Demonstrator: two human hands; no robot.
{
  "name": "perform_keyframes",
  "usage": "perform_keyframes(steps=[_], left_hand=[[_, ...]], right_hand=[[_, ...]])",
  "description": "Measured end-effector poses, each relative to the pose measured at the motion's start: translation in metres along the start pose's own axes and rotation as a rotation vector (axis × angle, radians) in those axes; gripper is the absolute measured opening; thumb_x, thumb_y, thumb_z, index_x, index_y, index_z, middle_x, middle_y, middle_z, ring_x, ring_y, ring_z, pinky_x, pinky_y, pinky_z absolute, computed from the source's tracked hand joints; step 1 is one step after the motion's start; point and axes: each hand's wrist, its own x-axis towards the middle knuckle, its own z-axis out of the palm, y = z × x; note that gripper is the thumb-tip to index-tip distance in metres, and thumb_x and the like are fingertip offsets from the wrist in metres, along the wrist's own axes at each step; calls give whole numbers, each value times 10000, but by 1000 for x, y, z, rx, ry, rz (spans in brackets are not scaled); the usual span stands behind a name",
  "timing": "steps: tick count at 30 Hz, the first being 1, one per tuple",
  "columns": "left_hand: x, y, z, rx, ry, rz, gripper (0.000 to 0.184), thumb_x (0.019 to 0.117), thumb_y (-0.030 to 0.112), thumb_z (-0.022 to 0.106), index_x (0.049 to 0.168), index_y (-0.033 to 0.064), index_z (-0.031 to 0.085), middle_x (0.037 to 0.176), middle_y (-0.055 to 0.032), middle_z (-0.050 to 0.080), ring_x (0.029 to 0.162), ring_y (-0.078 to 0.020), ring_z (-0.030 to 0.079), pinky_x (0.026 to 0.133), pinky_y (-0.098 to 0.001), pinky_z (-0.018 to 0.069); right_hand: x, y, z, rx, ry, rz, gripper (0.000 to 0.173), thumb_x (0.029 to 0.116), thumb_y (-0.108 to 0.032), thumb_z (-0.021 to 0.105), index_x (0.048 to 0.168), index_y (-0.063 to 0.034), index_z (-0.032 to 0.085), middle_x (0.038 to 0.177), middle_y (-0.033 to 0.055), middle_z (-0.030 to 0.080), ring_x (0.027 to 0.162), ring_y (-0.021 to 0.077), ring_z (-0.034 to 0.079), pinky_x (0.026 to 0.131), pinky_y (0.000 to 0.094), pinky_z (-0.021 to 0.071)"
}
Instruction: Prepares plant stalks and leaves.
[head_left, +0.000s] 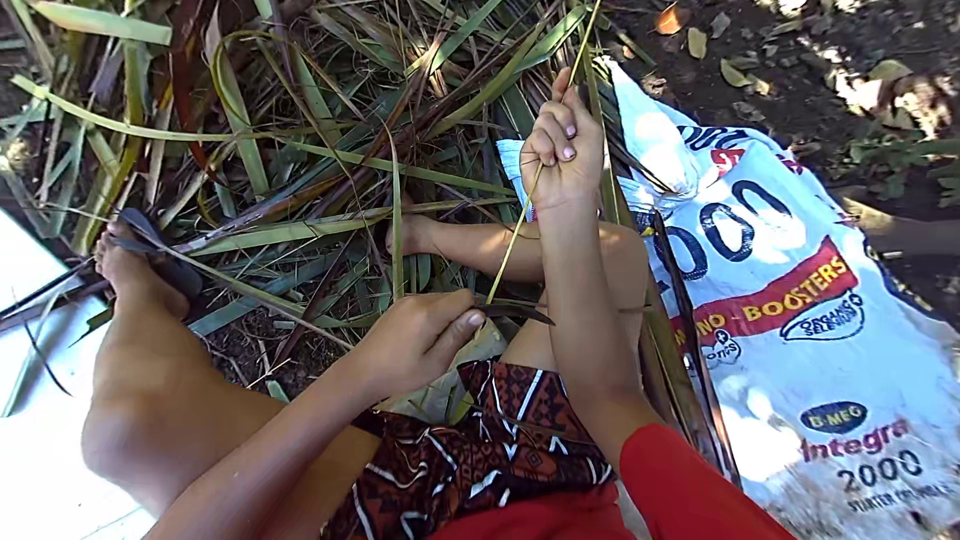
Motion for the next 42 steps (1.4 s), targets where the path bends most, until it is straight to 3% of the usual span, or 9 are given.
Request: perform_keyframes(steps=[8, 14, 20, 22, 26, 30, 36, 39, 42], left_hand=[[17, 3, -7, -17, 57, -126, 313, 1074, 205, 428, 813, 86, 554, 588, 79, 413, 506, 36, 408, 478, -132, 349], [6, 6, 6, 67, -77, -113, 406, 1100, 294, 374, 851, 51, 584, 583, -3, 414, 505, -99, 437, 482, -261, 373], [-17, 13, 25, 33, -593, -91, 378, 1071, 265, 468, 883, -8, 650, 626, -166, 571, 592, -367, 628, 541, -549, 493], [-17, 7, 14, -88, -666, -151, 406, 1075, 288, 444, 841, 3, 615, 592, -127, 498, 549, -302, 547, 507, -484, 427], [-8, -2, -26, -376, -59, -258, 351, 1074, 336, 435, 834, 141, 601, 621, 136, 424, 533, 73, 398, 506, -116, 343], [8, 1, -58, -437, 392, -265, 487, 1092, 305, 245, 974, 109, 675, 732, 132, 608, 660, 32, 562, 647, -168, 493], [-4, 14, -78, -441, 505, -217, 339, 1082, 300, 290, 1273, 80, 465, 743, 103, 491, 663, 21, 510, 650, -159, 466], [-14, 21, -81, -507, 459, -197, 485, 1058, 224, 417, 1518, 78, 371, 739, 76, 559, 624, 21, 532, 610, -143, 470], [-20, 26, -80, -517, 610, -167, 201, 1023, 105, 520, 1161, 48, 656, 664, 85, 590, 549, 33, 522, 530, -125, 448]], right_hand=[[-22, 27, 8, 132, 27, 252, 351, 1123, -194, 233, 1024, -39, 532, 506, -99, 423, 353, -43, 366, 376, 84, 342], [-19, 25, 8, 251, 68, 261, 340, 1117, -186, 257, 1029, -18, 540, 501, -92, 428, 354, -43, 383, 383, 80, 353], [14, -10, -17, 249, 75, 61, 362, 1110, -179, 208, 1072, -10, 526, 531, -86, 458, 380, -49, 406, 399, 74, 361], [22, -16, -27, -12, 59, -32, 331, 1125, -192, 263, 1069, -50, 556, 512, -106, 452, 366, -47, 394, 386, 84, 354], [-2, -6, -26, -540, -62, 87, 304, 1128, -273, 286, 1090, -179, 573, 528, -161, 390, 364, -67, 304, 363, 92, 298], [-38, 24, -8, -697, -373, 315, 273, 1095, -297, 395, 1023, -193, 637, 546, -150, 427, 390, -63, 334, 386, 105, 326], [-81, 44, 21, -715, -610, 533, 224, 1061, -131, 375, 1028, -181, 591, 593, -195, 485, 447, -101, 400, 428, 76, 348], [-94, 51, 24, -824, -728, 580, 223, 1070, -118, 351, 1050, -155, 571, 627, -190, 475, 478, -110, 386, 440, 71, 328], [-109, 51, 29, -924, -775, 575, 218, 1080, -119, 361, 1058, -124, 578, 664, -183, 522, 501, -110, 428, 448, 67, 354]])
